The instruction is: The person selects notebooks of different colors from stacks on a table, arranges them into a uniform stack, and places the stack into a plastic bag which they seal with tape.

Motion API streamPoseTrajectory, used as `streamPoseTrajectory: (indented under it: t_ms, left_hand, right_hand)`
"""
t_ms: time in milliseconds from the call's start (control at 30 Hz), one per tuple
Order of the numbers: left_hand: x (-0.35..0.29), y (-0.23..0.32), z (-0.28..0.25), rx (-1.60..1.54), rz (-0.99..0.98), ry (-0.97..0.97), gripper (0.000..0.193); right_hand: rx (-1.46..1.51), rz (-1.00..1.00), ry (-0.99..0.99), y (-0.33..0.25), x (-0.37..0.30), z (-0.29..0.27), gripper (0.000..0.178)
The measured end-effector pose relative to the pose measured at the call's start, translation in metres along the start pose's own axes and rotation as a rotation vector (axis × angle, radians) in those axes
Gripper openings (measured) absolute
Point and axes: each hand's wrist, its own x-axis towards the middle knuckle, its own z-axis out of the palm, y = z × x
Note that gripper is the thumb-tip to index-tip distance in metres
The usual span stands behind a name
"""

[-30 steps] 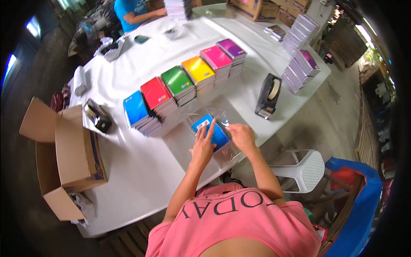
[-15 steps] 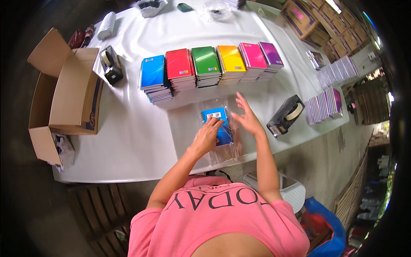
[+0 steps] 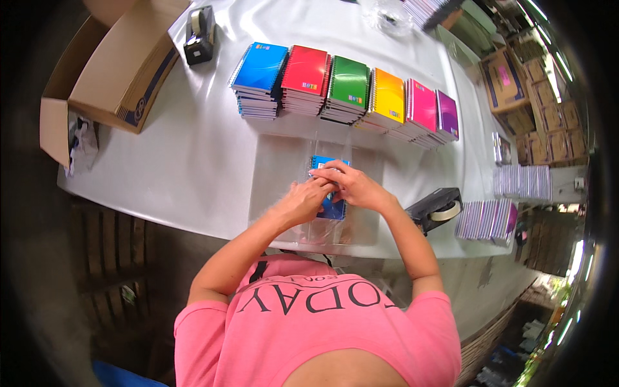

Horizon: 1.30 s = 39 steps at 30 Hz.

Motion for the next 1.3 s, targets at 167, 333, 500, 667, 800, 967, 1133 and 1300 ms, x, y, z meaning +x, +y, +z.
streamPoseTrajectory:
  t_ms: [167,333,500,667,800,967,1133,1300]
  left_hand:
    - [-0.012,-0.02,-0.002,0.064,-0.082,0.166,0.072]
    - [-0.005,-0.022,0.002,0.104,-0.107,0.102,0.089]
    - [0.002,-0.017,0.013,0.102,-0.123,0.075,0.093]
    - [0.004,-0.032,0.018,-0.241,0.011,0.189,0.08]
    - [0.016,-0.05,0.03,-0.518,0.102,0.436,0.068]
    - [0.009,-0.027,-0.027,0.042,-0.142,0.088,0.065]
    - [0.015,-0.041,-0.02,-0.179,-0.039,0.074,0.072]
    - [0.017,-0.04,-0.021,-0.202,-0.021,0.104,0.072]
  right_hand:
    - [0.017,-0.061,0.069,0.027,-0.009,0.004,0.033]
    - [0.495,-0.015,0.208,0.042,-0.011,0.02,0.015]
    - [0.52,0.099,0.251,0.035,-0.013,0.038,0.017]
    - [0.029,0.108,0.321,0.002,-0.006,0.042,0.072]
    - [-0.105,0.256,0.243,-0.02,0.003,0.03,0.096]
    - [-0.305,0.364,0.598,-0.035,-0.024,0.03,0.084]
    - [-0.531,1.277,1.74,0.032,-0.176,0.067,0.051]
    - [0.872,1.178,1.745,0.026,-0.185,0.056,0.047]
